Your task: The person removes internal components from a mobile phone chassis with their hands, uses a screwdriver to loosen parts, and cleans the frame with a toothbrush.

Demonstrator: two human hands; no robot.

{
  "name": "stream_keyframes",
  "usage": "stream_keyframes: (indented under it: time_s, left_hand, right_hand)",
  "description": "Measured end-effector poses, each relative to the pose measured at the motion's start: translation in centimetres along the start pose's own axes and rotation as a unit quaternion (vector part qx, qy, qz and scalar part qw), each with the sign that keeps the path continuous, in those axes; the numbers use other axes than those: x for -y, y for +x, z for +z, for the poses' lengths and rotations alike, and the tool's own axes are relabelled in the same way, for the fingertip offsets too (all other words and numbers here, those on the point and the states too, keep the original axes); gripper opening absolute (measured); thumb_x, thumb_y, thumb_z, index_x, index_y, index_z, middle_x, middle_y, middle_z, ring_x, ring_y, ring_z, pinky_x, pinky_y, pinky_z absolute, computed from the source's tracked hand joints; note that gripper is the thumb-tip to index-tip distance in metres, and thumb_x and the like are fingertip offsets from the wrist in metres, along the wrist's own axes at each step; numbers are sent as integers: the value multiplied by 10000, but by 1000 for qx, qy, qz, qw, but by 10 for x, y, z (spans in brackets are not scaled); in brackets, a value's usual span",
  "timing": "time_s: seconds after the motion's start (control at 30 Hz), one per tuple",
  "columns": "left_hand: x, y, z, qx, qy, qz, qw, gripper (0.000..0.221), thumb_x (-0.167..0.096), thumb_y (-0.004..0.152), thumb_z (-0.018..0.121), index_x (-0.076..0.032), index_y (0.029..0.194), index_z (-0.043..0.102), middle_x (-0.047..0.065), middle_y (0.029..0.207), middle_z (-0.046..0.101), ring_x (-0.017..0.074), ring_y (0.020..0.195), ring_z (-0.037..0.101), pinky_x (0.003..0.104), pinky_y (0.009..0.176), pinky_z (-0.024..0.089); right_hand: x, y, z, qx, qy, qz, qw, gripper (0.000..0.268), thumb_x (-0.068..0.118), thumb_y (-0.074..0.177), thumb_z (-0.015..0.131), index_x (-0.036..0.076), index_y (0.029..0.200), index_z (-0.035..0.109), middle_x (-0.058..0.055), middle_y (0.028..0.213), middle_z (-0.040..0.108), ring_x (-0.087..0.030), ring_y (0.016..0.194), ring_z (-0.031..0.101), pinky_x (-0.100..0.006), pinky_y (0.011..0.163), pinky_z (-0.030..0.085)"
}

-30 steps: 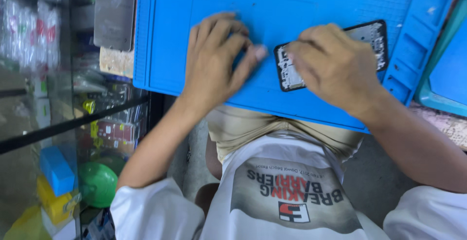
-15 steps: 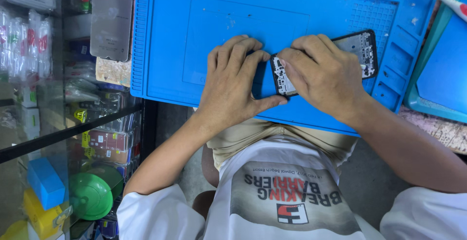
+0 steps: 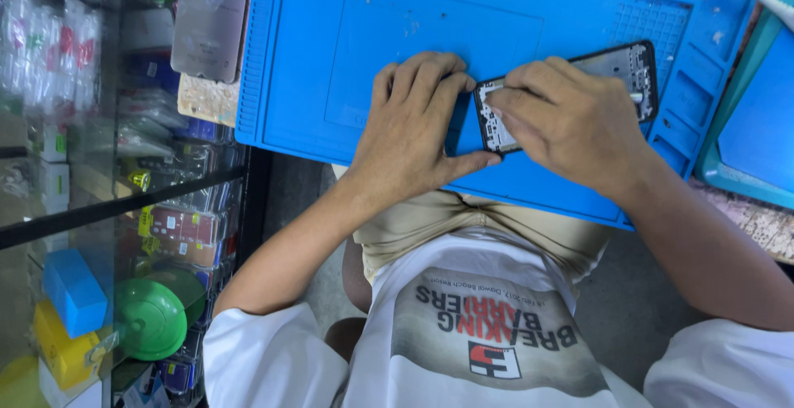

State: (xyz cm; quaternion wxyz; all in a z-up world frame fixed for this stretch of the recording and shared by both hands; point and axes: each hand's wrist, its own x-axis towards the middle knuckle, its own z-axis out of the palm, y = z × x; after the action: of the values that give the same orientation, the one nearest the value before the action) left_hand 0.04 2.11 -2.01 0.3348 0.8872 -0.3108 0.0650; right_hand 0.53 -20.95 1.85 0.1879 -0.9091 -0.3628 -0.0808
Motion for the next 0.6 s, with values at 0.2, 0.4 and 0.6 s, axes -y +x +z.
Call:
stream_keyframes:
  time_s: [0.2,0.4,0.6]
  left_hand:
    - [-2,3,-2,-11,10,17,1000,922,-549,765,877,1,1432,558,178,1365,505,362,1293,471,510,1059,364]
    - [9,30,-7,23,-37,12,999,844,-495,697,880,-61,1358,585,144,1321,543,340,1181,521,456,952,419]
    - [28,38,-9,40,-6,48,998,904,-493,692,903,-58,1408,565,139,1313,535,357,1183,497,463,944,405]
  right_hand:
    - [-10,-12,3,-19,79,34,996,156,102,933,797,87,1085,767,-76,1094,677,-243,879,680,-363,742,556]
    - [-29,-12,-3,-164,105,71,978,115,81,1048,803,71,1152,753,-115,1085,637,-205,824,676,-303,679,535]
    - [-7,-12,4,-63,103,103,987,144,105,987,751,96,1131,757,-84,1061,651,-222,832,680,-352,696,558]
